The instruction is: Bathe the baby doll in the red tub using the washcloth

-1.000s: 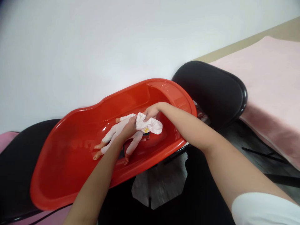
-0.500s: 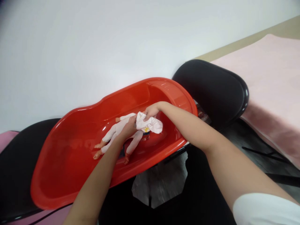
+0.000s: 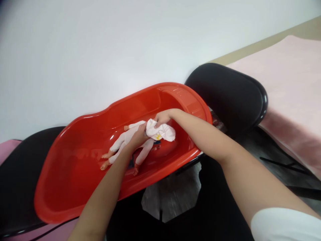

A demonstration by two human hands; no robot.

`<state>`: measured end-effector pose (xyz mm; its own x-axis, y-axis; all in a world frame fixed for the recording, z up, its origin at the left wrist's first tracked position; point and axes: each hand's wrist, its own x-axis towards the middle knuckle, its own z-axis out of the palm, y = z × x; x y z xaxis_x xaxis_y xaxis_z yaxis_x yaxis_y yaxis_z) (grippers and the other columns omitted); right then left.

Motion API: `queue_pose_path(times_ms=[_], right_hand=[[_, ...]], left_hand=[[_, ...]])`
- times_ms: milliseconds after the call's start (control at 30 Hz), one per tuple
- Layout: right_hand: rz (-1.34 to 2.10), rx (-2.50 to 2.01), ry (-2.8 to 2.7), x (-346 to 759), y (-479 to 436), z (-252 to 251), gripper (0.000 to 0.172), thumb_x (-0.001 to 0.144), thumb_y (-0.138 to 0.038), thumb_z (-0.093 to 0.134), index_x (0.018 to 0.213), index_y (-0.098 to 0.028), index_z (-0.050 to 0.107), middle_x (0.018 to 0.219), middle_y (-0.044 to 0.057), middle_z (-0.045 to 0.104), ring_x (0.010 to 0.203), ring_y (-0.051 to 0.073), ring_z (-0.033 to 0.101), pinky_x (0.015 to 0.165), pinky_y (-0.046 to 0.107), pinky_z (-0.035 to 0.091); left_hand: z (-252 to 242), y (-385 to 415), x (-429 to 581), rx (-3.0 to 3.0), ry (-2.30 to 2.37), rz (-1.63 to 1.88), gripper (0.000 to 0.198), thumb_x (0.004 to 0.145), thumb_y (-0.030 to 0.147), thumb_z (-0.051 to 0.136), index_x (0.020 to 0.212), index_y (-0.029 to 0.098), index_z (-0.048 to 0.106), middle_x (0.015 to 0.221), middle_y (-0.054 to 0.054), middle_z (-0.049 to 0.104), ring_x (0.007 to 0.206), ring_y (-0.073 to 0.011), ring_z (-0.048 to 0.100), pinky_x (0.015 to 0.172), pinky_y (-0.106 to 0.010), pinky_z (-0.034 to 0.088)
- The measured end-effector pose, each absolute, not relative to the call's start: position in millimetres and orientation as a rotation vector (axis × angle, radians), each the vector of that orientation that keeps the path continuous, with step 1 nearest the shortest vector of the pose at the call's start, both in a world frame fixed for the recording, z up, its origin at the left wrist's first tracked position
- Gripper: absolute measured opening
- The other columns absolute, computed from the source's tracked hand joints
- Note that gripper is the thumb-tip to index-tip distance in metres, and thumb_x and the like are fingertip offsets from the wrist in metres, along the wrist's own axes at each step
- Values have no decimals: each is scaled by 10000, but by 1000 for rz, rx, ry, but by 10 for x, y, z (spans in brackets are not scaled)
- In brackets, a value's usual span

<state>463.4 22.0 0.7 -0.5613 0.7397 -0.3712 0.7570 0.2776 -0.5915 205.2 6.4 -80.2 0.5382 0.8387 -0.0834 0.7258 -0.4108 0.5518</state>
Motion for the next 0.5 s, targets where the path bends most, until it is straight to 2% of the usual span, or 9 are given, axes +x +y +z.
queue_pose_path(times_ms=[133,233,367,500], right_hand=[[-1181,1605,2482,4693,94,-24,381,919,-415,738,1281,-364,846,1248,-43,831,1263,323,723,991,348,584],[-1204,1736,2519,4795,-57,-94,400,950,-432,670,1327,-398,800,1328,-83,805,1277,282,712,976,301,574],[-1346,1789,2478,4873,-86,-137,432,961,-472,648,1320,-275,786,1231,-4,837,1109,236,744,928,266,546],[-1331,1723,2351,4823,174,-158,493,877,-527,769,1226,-182,817,1066,68,852,934,237,762,844,284,546]], left_hand=[[-849,92,2024,2233,1253,295,887,889,322,842,1674,248,436,1661,-131,553,1464,-354,571,1229,-385,445],[-852,96,2016,2233,1247,289,840,899,400,826,1647,261,470,1619,-132,588,1419,-351,604,1184,-385,475],[-787,60,2043,2214,1279,263,837,908,488,794,1655,290,471,1613,-137,590,1391,-374,631,1112,-403,510],[-736,26,2071,2205,1301,275,858,898,523,801,1671,349,472,1625,-123,594,1383,-380,641,1083,-417,514]])
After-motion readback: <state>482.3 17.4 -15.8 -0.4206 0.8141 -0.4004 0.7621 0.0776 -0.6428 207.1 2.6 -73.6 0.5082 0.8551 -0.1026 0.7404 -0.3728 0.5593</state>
